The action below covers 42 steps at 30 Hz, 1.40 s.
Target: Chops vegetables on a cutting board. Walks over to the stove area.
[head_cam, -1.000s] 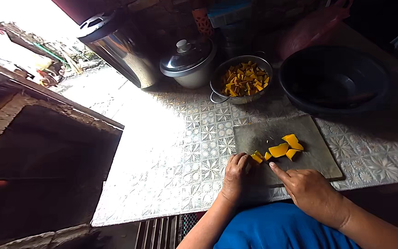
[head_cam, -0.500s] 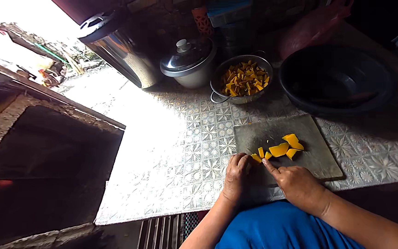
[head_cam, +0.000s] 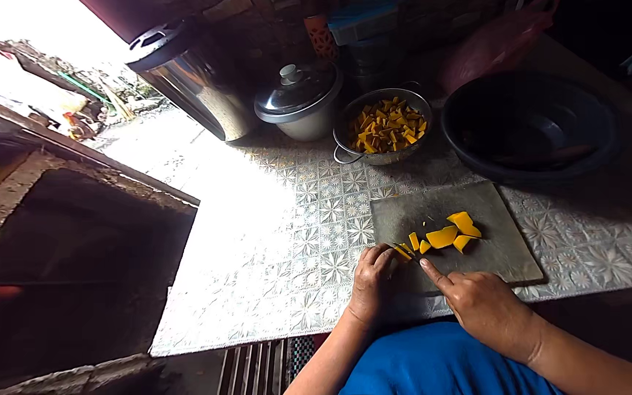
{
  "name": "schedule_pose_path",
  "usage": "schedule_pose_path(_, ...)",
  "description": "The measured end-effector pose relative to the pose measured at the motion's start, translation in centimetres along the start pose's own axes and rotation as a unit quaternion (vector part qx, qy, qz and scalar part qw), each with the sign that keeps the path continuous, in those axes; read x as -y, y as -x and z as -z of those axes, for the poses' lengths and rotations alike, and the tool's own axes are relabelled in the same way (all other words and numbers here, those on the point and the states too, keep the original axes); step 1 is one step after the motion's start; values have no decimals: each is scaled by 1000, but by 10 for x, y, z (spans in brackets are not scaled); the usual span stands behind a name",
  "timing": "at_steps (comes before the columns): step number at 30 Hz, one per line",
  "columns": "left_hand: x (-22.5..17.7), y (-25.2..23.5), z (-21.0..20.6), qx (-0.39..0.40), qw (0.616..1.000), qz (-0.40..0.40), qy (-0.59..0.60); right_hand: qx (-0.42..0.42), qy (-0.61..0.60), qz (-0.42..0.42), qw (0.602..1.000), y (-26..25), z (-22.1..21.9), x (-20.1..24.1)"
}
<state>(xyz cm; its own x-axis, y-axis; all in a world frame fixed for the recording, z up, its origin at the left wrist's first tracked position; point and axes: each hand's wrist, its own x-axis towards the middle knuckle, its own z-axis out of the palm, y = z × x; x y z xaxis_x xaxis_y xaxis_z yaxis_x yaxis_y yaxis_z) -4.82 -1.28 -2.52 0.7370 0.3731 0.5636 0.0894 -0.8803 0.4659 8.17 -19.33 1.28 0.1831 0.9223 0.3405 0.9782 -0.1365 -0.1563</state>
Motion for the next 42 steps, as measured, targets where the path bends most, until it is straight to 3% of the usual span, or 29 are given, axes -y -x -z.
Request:
schedule_pose_path(11, 0, -1, 2, 12, 1000, 15, 13, 162, -28, -40, 986, -25, 3, 10)
schedule_pose_path(17, -2, -2, -1, -10, 1000, 18, -5, 64, -52, -28, 996, -8, -10, -3)
schedule_pose_path(20, -5, -7, -3, -9, 999, 40, -16, -34, -90, -39, 995, 6, -11, -10)
schedule_pose_path(24, -18, -24, -7, 69, 992, 50, -90, -124, -120, -80, 982, 11, 6, -25)
schedule_pose_path(28, -20, -46, -22, 121, 980, 35, -154, -158, -125, -124, 972, 21, 15, -43)
schedule_pose_path(36, 27, -74, -23, 88, 980, 55, -167, -206, -94, -214, 950, 56, 16, -90)
schedule_pose_path(42, 30, -98, -18, 113, 960, 185, -178, -234, -94, -256, 933, 68, -9, -106)
